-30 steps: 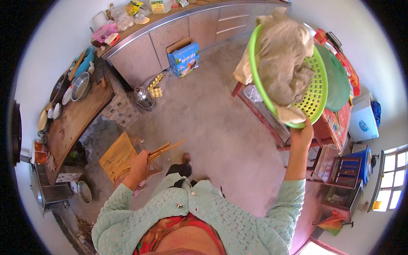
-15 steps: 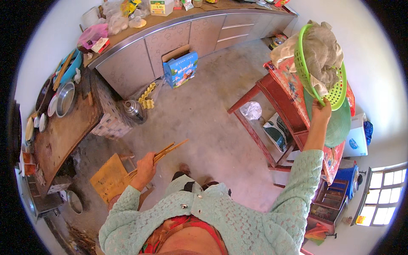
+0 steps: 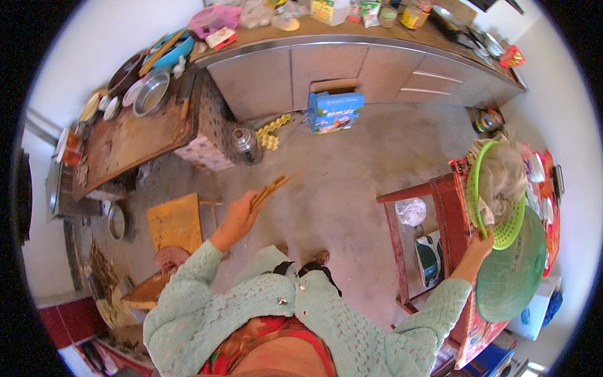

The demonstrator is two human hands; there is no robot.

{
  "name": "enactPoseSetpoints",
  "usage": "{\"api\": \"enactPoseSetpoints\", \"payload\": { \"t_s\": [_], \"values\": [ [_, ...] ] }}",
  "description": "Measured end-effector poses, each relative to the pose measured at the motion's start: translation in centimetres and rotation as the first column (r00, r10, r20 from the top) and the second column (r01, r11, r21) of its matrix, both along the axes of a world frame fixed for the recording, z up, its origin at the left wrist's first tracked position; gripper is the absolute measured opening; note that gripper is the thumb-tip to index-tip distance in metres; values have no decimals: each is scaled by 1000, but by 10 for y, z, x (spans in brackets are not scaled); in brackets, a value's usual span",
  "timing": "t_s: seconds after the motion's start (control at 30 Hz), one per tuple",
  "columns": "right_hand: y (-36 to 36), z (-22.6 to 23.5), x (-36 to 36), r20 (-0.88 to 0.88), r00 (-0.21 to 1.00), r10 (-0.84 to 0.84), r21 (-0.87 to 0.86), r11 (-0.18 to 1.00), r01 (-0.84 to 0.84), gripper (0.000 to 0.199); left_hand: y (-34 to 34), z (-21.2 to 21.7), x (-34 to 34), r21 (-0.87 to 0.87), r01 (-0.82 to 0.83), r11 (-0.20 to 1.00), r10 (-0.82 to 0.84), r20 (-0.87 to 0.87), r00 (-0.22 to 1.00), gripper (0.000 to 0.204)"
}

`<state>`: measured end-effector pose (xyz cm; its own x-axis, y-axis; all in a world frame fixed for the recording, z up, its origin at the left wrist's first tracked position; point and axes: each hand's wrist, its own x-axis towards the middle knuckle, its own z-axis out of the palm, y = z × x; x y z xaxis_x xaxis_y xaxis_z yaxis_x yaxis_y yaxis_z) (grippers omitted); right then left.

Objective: The person moves a chair, wipes a wooden table, and organizes bowls and chopsticks. They then scoop a thick orange soup from a large pot into a metal bowl and carry it outside.

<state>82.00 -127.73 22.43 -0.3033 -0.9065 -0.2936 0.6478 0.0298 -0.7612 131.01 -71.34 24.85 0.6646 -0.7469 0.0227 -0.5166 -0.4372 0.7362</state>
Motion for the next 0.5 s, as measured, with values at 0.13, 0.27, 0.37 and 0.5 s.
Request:
{"api": "enactPoseSetpoints", "payload": {
  "t_s": [0.13,0.27,0.37,0.5],
  "values": [
    [-24,-6,-42,-315,945,83,-11,996,-91,24,-53,27,6,-161,-15,987,-9,-146,989,26],
    [2,1,13,-256,960,109,-5,993,-114,36,-92,34,-1,-435,-31,900,-49,-171,984,25],
    [21,24,22,-149,984,98,-53,993,-107,51,-112,46,-9,-506,-79,859,-219,-502,837,21],
    [55,1,19,-214,948,236,-210,936,-281,56,-127,46,-20,-535,-200,821,-337,-736,587,18]
  ]
}}
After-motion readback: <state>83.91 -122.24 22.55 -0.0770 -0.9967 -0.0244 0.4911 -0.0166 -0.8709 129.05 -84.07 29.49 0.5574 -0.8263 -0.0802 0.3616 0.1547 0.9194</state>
